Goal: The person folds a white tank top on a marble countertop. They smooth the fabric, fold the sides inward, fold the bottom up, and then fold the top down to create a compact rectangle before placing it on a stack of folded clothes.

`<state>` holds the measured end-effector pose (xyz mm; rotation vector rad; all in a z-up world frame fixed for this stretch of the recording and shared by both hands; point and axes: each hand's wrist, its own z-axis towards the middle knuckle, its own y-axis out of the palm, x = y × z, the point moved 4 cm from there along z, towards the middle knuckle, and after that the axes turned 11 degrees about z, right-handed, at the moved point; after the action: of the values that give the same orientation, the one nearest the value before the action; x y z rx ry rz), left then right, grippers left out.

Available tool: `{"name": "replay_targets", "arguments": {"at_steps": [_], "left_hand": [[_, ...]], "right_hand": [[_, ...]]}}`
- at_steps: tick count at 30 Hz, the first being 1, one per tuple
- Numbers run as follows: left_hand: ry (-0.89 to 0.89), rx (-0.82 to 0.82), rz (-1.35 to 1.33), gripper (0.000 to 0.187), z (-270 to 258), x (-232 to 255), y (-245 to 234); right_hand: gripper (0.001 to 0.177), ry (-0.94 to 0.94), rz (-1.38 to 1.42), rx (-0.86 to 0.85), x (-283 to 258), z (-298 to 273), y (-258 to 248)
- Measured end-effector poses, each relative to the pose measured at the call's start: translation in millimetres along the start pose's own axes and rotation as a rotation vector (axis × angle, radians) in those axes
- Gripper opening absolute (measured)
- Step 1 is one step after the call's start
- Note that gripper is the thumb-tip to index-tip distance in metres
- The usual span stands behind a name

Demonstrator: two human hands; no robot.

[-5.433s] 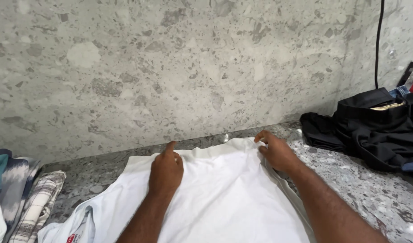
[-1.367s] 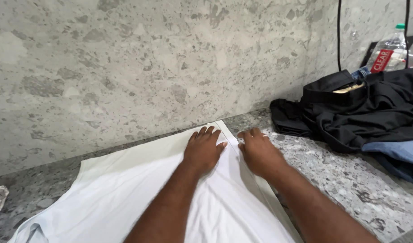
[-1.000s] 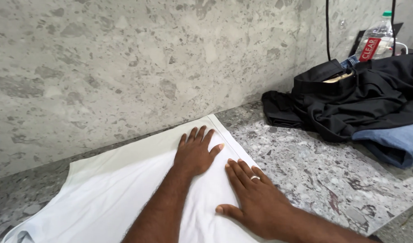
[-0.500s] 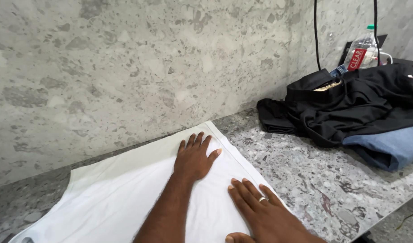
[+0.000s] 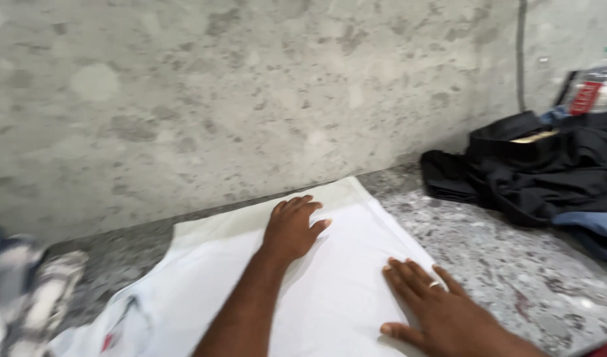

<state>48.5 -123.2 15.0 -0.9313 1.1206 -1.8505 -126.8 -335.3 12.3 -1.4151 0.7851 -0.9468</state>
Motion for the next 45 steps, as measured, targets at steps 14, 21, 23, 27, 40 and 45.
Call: {"name": "replay_targets", "arguments": {"at_steps": [14, 21, 23, 27, 40, 45], "left_hand": [[-0.295, -0.270, 0.294, 0.090, -155.7, -112.9, -49.3], [-0.269, -0.254, 0.281, 0.092, -149.6, -99.0, -44.6], [-0.259, -0.254, 0.287, 0.092, -144.8, -91.9, -39.7], [-0.243, -0.295, 0.277, 0.092, -134.6, -80.3, -31.2], [-0.196, -0.186, 0.173, 0.066, -21.8, -139.7, 16.6], [-0.270, -0.328, 0.228, 0.089, -18.4, -111.1, 6.8]], "right_hand": [[0.084, 0.003, 0.309, -0.143, -79.8, 128.6, -3.8], [0.082, 0.065, 0.307, -0.183, -57.6, 120.4, 7.2], [0.082, 0.064, 0.310, -0.169, -49.5, 115.5, 8.4], [0.083, 0.106, 0.309, -0.216, -40.7, 101.5, 0.4], [0.061, 0.355, 0.781, 0.162, 114.6, 226.7, 46.0], [0.085, 0.269, 0.337, 0.003, 127.0, 216.9, 50.4]]}}
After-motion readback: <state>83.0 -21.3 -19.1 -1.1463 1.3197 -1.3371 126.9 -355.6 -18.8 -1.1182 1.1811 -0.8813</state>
